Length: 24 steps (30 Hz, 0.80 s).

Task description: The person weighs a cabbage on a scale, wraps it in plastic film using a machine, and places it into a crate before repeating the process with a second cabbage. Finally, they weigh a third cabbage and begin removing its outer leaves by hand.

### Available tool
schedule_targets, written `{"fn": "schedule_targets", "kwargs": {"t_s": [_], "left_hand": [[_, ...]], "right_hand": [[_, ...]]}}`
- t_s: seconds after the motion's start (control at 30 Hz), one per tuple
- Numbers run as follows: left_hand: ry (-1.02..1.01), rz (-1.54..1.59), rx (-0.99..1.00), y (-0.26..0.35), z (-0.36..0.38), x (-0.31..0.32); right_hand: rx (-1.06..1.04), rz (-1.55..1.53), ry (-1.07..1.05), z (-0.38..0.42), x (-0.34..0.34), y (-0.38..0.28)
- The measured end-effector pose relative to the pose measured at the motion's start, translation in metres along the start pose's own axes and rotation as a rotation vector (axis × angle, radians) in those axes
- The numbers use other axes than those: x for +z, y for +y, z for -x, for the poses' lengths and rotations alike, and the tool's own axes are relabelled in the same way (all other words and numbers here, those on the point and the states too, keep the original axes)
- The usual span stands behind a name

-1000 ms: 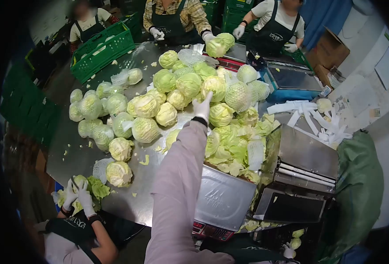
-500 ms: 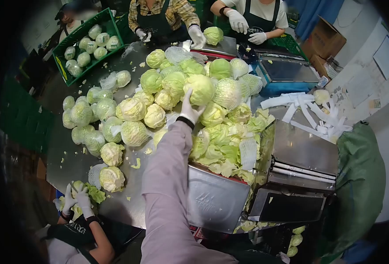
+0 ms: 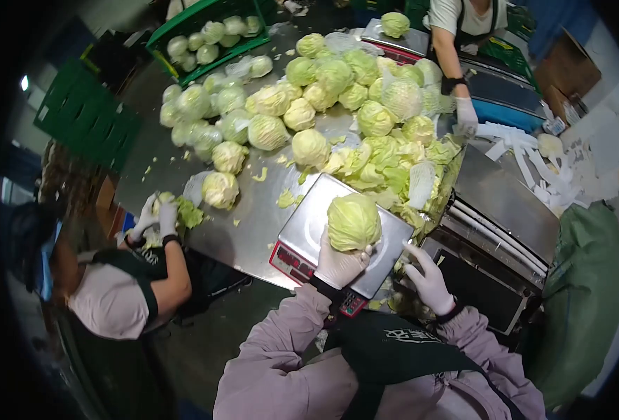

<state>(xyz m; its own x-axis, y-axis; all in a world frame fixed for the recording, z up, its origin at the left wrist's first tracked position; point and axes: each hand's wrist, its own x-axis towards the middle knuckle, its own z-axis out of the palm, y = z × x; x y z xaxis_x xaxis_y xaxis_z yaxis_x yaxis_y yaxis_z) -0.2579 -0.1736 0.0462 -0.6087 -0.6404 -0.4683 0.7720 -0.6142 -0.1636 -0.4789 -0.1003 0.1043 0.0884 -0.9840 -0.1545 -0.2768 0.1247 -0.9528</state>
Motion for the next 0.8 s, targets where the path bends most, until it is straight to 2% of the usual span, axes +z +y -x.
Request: {"fn": "schedule_targets", "kwargs": {"t_s": [0.13,0.2,0.27,0.33,0.37,0.43,0.47,0.53,0.67,0.73,0.8], "left_hand": [[-0.008,0.089,-0.011,-0.039,0.024,-0.035],[0.165,0.021,0.053,-0.057,0.031,-0.050],[0.145,-0.034,0.035,-0.069,0.045,-0.056],[0.216,0.063,-0.021,-0.078,0.053,-0.059],[0.136,0.139,0.012,-0.080,0.053,-0.063],[0.098,0.148,0.056,-0.083,0.061,-0.066],[0.057,0.157,0.091,-0.085,0.065,-0.067],[0.101,0.131,0.145,-0.091,0.073,-0.070],[0.239,-0.202,0.106,-0.109,0.101,-0.067],[0.289,-0.373,0.089,-0.122,0.113,-0.068],[0.311,-0.420,0.079,-0.130,0.119,-0.068]], "right_hand": [[-0.091,-0.046,-0.102,-0.021,0.024,0.031],[-0.259,0.088,-0.082,-0.021,0.030,0.044],[-0.216,0.035,-0.106,-0.018,0.028,0.054],[-0.134,-0.034,-0.237,-0.015,0.021,0.056],[-0.030,-0.150,-0.245,-0.008,0.017,0.052],[-0.052,-0.146,-0.254,-0.001,0.009,0.049],[-0.073,-0.137,-0.257,0.001,0.003,0.042],[-0.012,-0.101,-0.281,0.008,-0.014,0.031],[0.061,-0.225,-0.399,0.028,-0.043,-0.022],[-0.139,-0.007,-0.434,0.035,-0.058,-0.064],[-0.268,0.003,-0.506,0.041,-0.068,-0.105]]}}
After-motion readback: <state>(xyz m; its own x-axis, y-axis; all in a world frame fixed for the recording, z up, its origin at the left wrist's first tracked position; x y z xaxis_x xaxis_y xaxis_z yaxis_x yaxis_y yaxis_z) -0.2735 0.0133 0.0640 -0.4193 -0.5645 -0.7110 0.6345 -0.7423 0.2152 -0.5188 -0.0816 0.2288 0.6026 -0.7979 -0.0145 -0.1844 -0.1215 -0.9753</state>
